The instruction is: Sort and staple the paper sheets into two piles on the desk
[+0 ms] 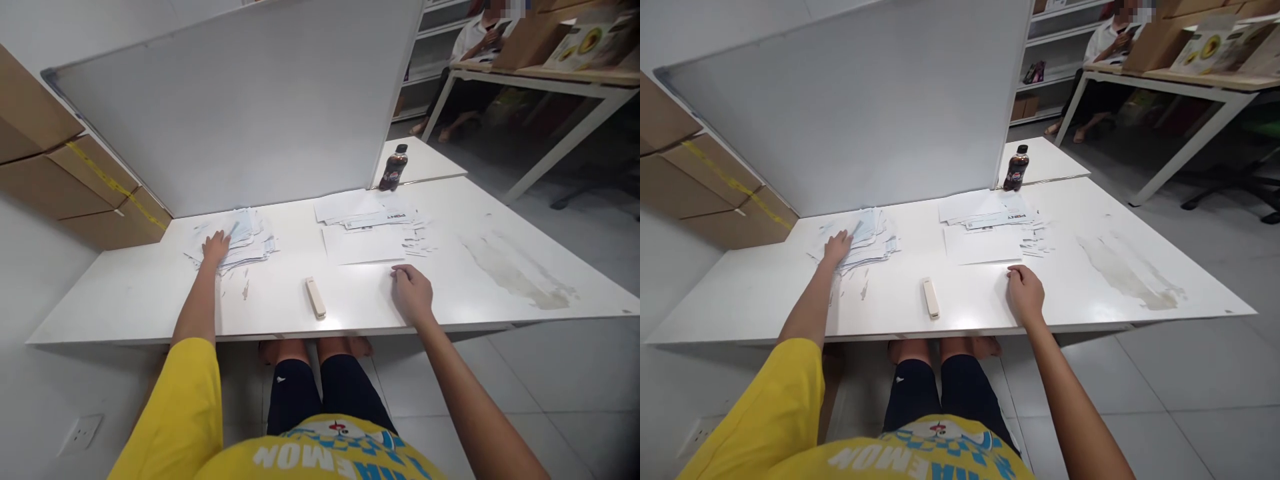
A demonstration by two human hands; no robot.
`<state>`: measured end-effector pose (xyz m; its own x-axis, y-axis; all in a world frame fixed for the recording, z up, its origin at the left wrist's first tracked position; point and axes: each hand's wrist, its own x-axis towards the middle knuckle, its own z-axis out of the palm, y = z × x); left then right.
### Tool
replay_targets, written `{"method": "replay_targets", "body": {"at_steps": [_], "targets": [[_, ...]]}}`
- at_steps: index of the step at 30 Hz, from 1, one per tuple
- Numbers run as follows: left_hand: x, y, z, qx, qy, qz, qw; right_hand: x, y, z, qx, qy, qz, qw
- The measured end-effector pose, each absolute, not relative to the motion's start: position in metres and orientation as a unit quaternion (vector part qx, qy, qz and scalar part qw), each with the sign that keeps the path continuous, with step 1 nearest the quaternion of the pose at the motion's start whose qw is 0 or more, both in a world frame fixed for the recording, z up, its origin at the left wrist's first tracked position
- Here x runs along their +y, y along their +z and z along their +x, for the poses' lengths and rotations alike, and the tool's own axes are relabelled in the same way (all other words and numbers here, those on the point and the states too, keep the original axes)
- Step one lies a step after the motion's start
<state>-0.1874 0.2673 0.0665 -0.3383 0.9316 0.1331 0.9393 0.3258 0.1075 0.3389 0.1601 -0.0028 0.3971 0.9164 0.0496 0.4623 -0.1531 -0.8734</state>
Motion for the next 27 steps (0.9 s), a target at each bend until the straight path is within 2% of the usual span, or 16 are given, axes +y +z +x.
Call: {"method": "replay_targets", "body": {"at_steps": [6,16,17,19,21,24,27], "targets": [[0.273,0.064,-0.191,-0.810,-0.039,-0.584,0.020,0.162,-0.006,0.339,-0.496,0.254,-0.712,0.428],[0.271,0.091,-0.185,-0.774,-0.002,-0.631,0.051,0.165,-0.008,0.335,-0.488,0.265,-0.698,0.453],[0.264,0.093,-0.179,-0.771,-0.028,-0.635,0.042,0.166,-0.008,0.336,-0.488,0.264,-0.697,0.455],[0.239,0.091,-0.157,-0.761,-0.155,-0.629,0.027,0.167,-0.008,0.337,-0.480,0.272,-0.689,0.471],[0.201,0.080,-0.123,-0.722,-0.362,-0.588,0.043,0.167,-0.006,0.338,-0.450,0.288,-0.674,0.509],[0.128,0.040,-0.057,-0.681,-0.411,-0.601,0.079,0.159,-0.001,0.334,-0.431,0.296,-0.637,0.566],[0.057,-0.008,0.002,-0.566,-0.423,-0.703,0.082,0.129,0.003,0.320,-0.479,0.396,-0.561,0.546]]}}
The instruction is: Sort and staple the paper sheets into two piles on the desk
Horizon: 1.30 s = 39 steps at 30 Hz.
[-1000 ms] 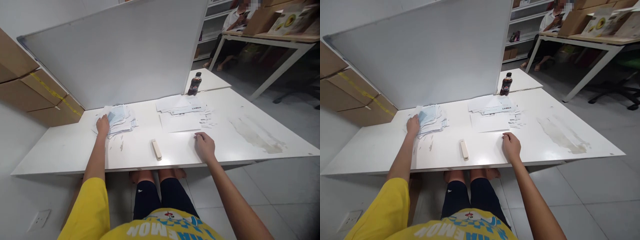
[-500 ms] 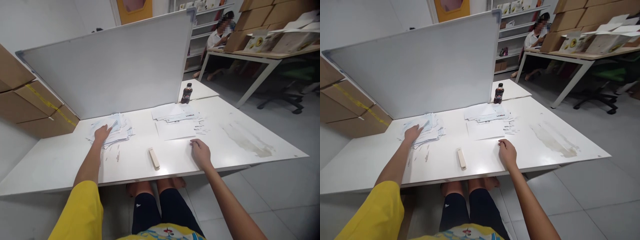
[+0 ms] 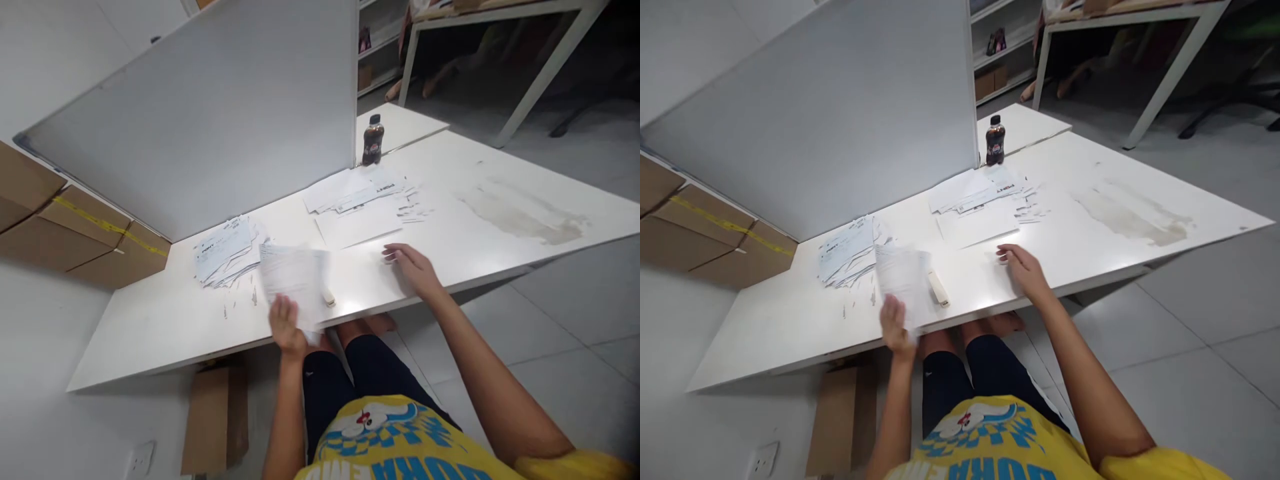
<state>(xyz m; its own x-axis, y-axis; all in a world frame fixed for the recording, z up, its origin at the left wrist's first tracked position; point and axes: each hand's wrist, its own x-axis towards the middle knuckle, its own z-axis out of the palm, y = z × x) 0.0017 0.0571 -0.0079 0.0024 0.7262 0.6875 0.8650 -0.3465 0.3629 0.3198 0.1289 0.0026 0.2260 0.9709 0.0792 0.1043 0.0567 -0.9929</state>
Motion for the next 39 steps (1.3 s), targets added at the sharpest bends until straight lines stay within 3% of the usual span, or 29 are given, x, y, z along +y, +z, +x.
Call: {"method": "replay_targets", "body": {"at_steps": [3,7,9,13,17,20,24,29,32,39], "targets": [[0.009,-0.032,0.042,-0.425,-0.371,-0.824,0.057,0.078,0.005,0.303,-0.484,0.593,-0.446,0.464],[-0.012,-0.034,0.066,-0.451,-0.344,-0.822,0.047,0.020,0.002,0.294,-0.473,0.726,-0.310,0.390],[-0.009,-0.035,0.068,-0.451,-0.342,-0.823,0.047,0.012,0.003,0.293,-0.464,0.703,-0.358,0.403],[0.009,-0.038,0.061,-0.425,-0.349,-0.834,0.044,0.028,0.027,0.294,-0.448,0.536,-0.477,0.533],[0.032,-0.020,0.048,-0.544,-0.437,-0.717,-0.004,0.053,0.066,0.300,-0.570,0.406,-0.479,0.530],[0.045,0.006,0.035,-0.602,-0.498,-0.619,-0.079,0.066,0.071,0.297,-0.603,0.402,-0.458,0.515],[0.048,0.031,0.029,-0.561,-0.498,-0.629,-0.203,0.074,0.038,0.287,-0.561,0.442,-0.451,0.535],[0.037,0.042,0.045,-0.541,-0.506,-0.649,-0.172,0.068,0.009,0.291,-0.473,0.422,-0.508,0.583],[0.031,0.041,0.052,-0.520,-0.517,-0.641,-0.225,0.058,0.016,0.296,-0.477,0.428,-0.494,0.589],[0.026,0.008,0.052,-0.540,-0.535,-0.615,-0.210,0.050,0.018,0.301,-0.512,0.419,-0.445,0.603]]}}
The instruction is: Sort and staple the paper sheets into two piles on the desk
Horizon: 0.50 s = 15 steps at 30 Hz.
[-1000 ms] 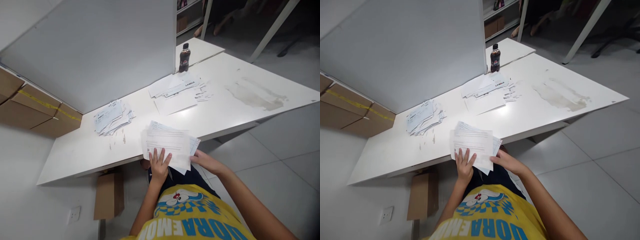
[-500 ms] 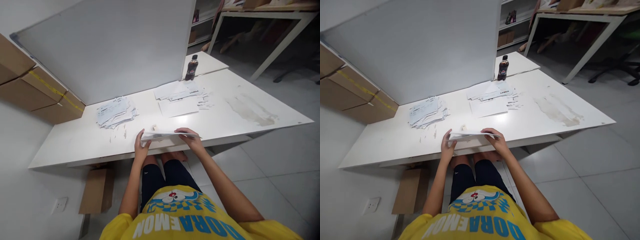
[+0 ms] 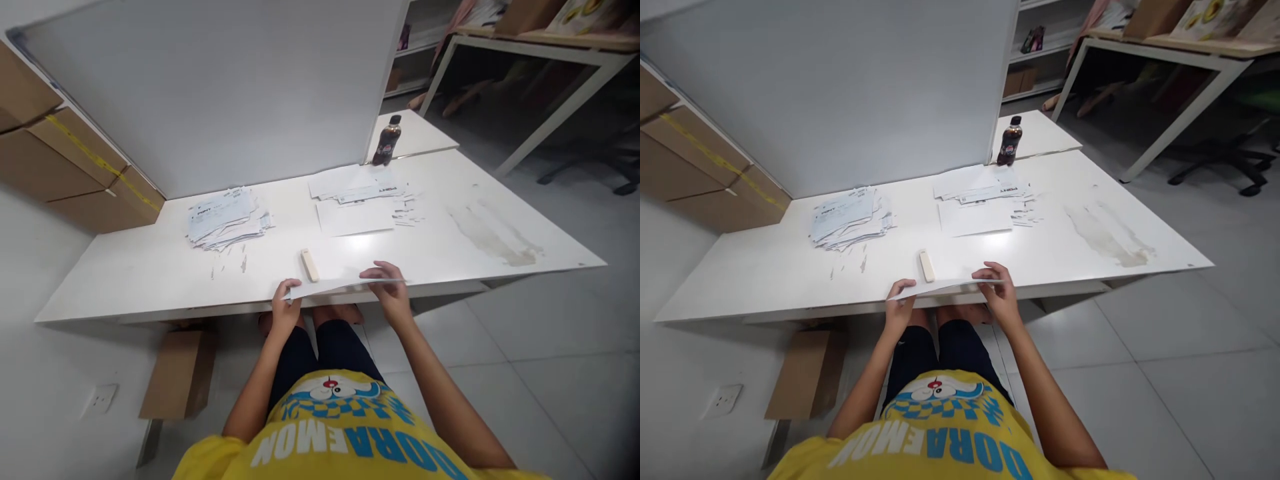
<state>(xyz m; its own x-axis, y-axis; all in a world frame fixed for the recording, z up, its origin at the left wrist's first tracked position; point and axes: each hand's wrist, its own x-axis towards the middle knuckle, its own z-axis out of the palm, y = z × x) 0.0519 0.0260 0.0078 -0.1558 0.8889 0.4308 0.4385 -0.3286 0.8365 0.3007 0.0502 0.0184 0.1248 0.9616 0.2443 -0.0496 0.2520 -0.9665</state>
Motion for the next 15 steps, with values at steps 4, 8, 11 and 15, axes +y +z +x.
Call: {"method": "replay_targets", "body": {"at_steps": [4,8,11,15], "targets": [[0.025,-0.002,0.049,0.557,0.503,0.640,0.168,0.052,0.010,0.298,-0.528,0.418,-0.448,0.588],[0.008,0.006,0.039,0.510,0.489,0.699,0.110,0.040,0.011,0.303,-0.545,0.412,-0.464,0.564],[-0.016,0.009,0.034,0.453,0.505,0.732,0.057,0.022,0.006,0.313,-0.525,0.423,-0.502,0.542],[-0.040,-0.012,0.045,0.545,0.519,0.641,0.152,0.007,-0.020,0.323,-0.499,0.473,-0.532,0.494]]}}
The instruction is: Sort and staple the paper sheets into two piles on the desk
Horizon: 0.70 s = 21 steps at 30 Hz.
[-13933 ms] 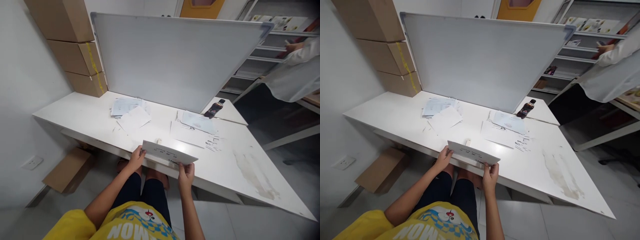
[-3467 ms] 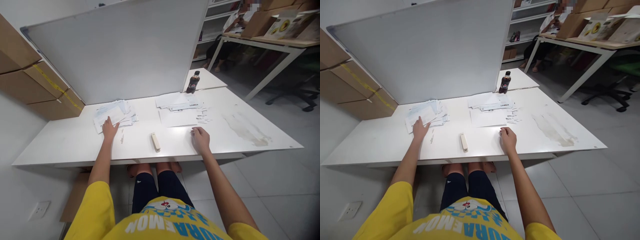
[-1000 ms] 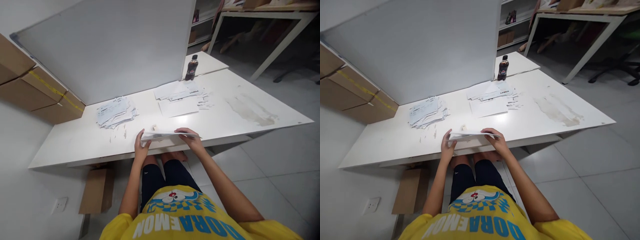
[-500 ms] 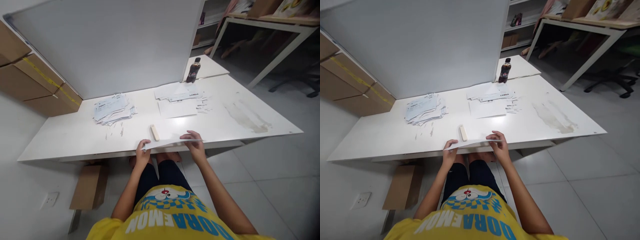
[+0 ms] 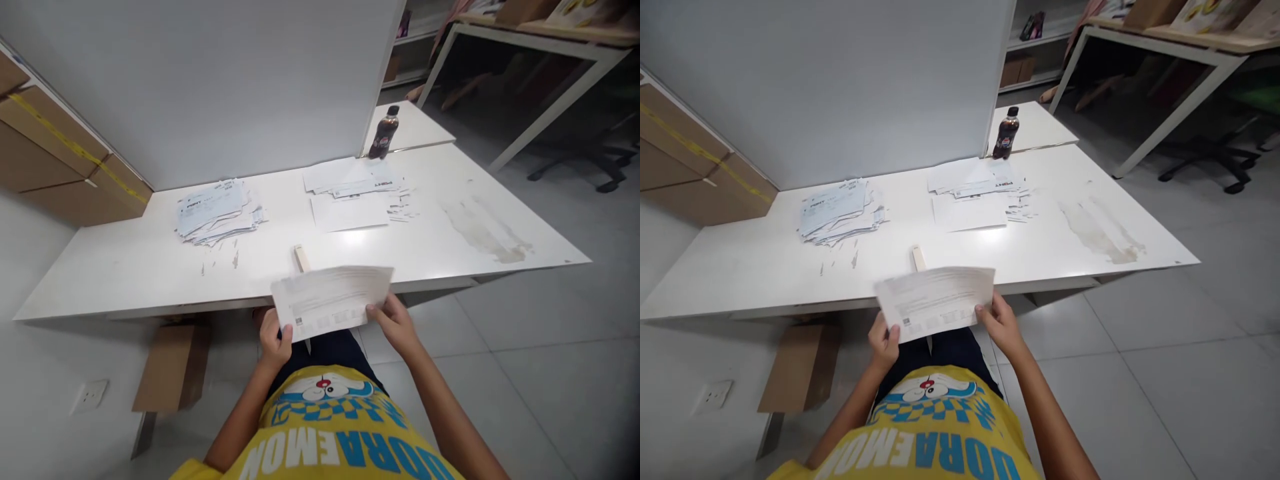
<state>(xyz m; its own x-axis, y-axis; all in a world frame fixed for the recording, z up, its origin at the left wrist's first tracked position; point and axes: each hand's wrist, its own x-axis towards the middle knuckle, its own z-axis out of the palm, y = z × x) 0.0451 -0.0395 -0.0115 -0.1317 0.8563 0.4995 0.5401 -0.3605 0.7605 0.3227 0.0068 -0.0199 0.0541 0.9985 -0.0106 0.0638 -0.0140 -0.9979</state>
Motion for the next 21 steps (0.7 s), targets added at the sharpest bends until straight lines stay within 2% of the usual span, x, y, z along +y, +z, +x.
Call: {"method": "replay_targets", "body": {"at_steps": [3,5,10,16,21], "targets": [[-0.047,-0.039,0.063,0.630,0.498,0.490,0.338,0.001,-0.045,0.322,-0.467,0.504,-0.551,0.473],[-0.050,-0.055,0.072,0.649,0.504,0.388,0.417,-0.003,-0.055,0.321,-0.438,0.531,-0.563,0.458],[-0.042,-0.060,0.073,0.628,0.516,0.305,0.497,-0.009,-0.047,0.327,-0.421,0.549,-0.558,0.457],[-0.025,-0.030,0.075,0.536,0.467,0.312,0.630,0.000,-0.028,0.342,-0.427,0.481,-0.590,0.487],[-0.023,-0.022,0.090,0.514,0.472,0.288,0.656,0.010,-0.017,0.349,-0.464,0.397,-0.626,0.485]]}}
